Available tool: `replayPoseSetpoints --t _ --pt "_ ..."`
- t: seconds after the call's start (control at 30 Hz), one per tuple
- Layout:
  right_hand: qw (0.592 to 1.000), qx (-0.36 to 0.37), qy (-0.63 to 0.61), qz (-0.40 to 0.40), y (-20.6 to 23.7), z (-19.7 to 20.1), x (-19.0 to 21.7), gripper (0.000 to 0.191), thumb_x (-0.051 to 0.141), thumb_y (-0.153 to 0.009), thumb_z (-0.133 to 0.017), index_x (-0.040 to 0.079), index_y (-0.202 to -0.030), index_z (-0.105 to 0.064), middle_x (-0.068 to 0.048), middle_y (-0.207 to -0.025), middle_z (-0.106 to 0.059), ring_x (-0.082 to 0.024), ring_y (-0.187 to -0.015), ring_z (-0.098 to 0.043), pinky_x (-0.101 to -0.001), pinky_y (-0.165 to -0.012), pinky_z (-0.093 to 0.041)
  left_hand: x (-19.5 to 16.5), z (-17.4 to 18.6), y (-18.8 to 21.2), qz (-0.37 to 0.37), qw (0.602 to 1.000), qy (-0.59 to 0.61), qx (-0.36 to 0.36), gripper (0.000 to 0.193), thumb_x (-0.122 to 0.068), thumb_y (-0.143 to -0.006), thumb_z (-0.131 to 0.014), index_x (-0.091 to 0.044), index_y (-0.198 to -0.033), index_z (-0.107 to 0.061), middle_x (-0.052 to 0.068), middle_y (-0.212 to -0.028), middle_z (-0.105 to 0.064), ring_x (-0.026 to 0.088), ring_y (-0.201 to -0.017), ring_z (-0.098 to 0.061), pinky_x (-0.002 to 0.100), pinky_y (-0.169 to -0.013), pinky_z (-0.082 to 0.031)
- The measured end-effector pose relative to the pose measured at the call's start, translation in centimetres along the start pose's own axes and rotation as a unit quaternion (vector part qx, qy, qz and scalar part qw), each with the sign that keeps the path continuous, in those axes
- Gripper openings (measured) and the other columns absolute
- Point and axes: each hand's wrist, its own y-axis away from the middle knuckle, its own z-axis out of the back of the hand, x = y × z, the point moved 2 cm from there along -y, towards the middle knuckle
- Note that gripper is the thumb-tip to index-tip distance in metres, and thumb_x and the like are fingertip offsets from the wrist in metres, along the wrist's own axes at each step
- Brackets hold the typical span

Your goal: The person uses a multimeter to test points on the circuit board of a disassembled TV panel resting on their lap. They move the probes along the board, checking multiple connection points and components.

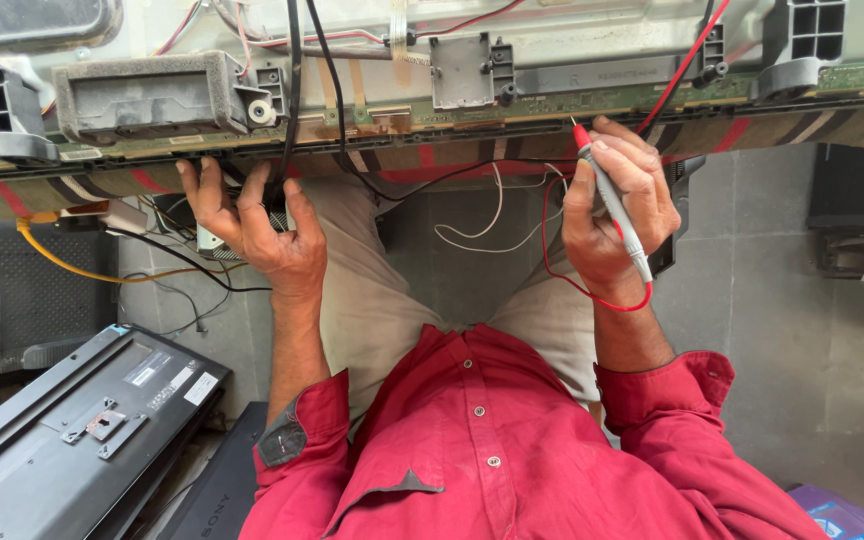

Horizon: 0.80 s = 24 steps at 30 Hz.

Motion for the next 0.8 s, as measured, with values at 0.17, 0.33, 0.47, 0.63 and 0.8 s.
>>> replayPoseSetpoints --t 0.17,0.33,0.47,0.63,0.8 --pt "1.000 -0.006 0.011 0.010 -0.26 -0.28 0.07 0.017 -0.010 -0.101 -0.070 -0.003 -0.115 -0.064 -0.019 -0.112 -0.070 -0.036 -0.110 -0.074 -0.0400 -0.091 -0.063 0.22 -0.07 0.10 0.000 1.000 -0.006 0.002 0.024 -0.021 -0.110 -0.067 0.001 -0.121 -0.068 0.022 -0.154 -0.037 0.049 -0.156 -0.025 0.064 -0.126 -0.031" --pt "1.000 -0.006 0.023 0.018 -0.46 -0.46 0.14 0.019 -0.012 -0.099 -0.071 -0.004 -0.115 -0.065 -0.019 -0.112 -0.070 -0.036 -0.109 -0.074 -0.0428 -0.096 -0.062 0.25 -0.03 0.08 -0.001 1.000 -0.007 0.002 0.025 -0.021 -0.110 -0.067 0.001 -0.122 -0.068 0.022 -0.153 -0.037 0.050 -0.155 -0.026 0.064 -0.125 -0.032" --pt "0.999 -0.010 0.027 0.019 -0.50 -0.60 0.08 0.019 -0.013 -0.098 -0.071 -0.004 -0.114 -0.066 -0.019 -0.110 -0.071 -0.036 -0.108 -0.074 -0.0427 -0.095 -0.062 0.28 -0.05 0.10 0.005 1.000 -0.005 0.005 0.025 -0.022 -0.110 -0.066 0.000 -0.123 -0.067 0.022 -0.153 -0.037 0.050 -0.156 -0.026 0.064 -0.125 -0.031" --pt "0.999 -0.011 0.032 0.022 -0.53 -0.73 -0.01 0.019 -0.013 -0.098 -0.072 -0.003 -0.113 -0.066 -0.019 -0.109 -0.071 -0.036 -0.107 -0.075 -0.0426 -0.095 -0.062 0.44 -0.12 0.15 0.002 1.000 -0.003 0.002 0.026 -0.023 -0.110 -0.067 0.000 -0.123 -0.067 0.022 -0.153 -0.037 0.050 -0.156 -0.025 0.064 -0.126 -0.031" --pt "0.999 -0.012 0.037 0.024 -0.53 -0.81 -0.04 0.020 -0.014 -0.097 -0.072 -0.004 -0.113 -0.066 -0.019 -0.108 -0.071 -0.036 -0.107 -0.075 -0.0430 -0.095 -0.062 0.64 -0.23 0.24 0.002 1.000 0.002 0.000 0.026 -0.022 -0.110 -0.066 0.000 -0.123 -0.066 0.022 -0.154 -0.037 0.049 -0.156 -0.024 0.064 -0.126 -0.030"
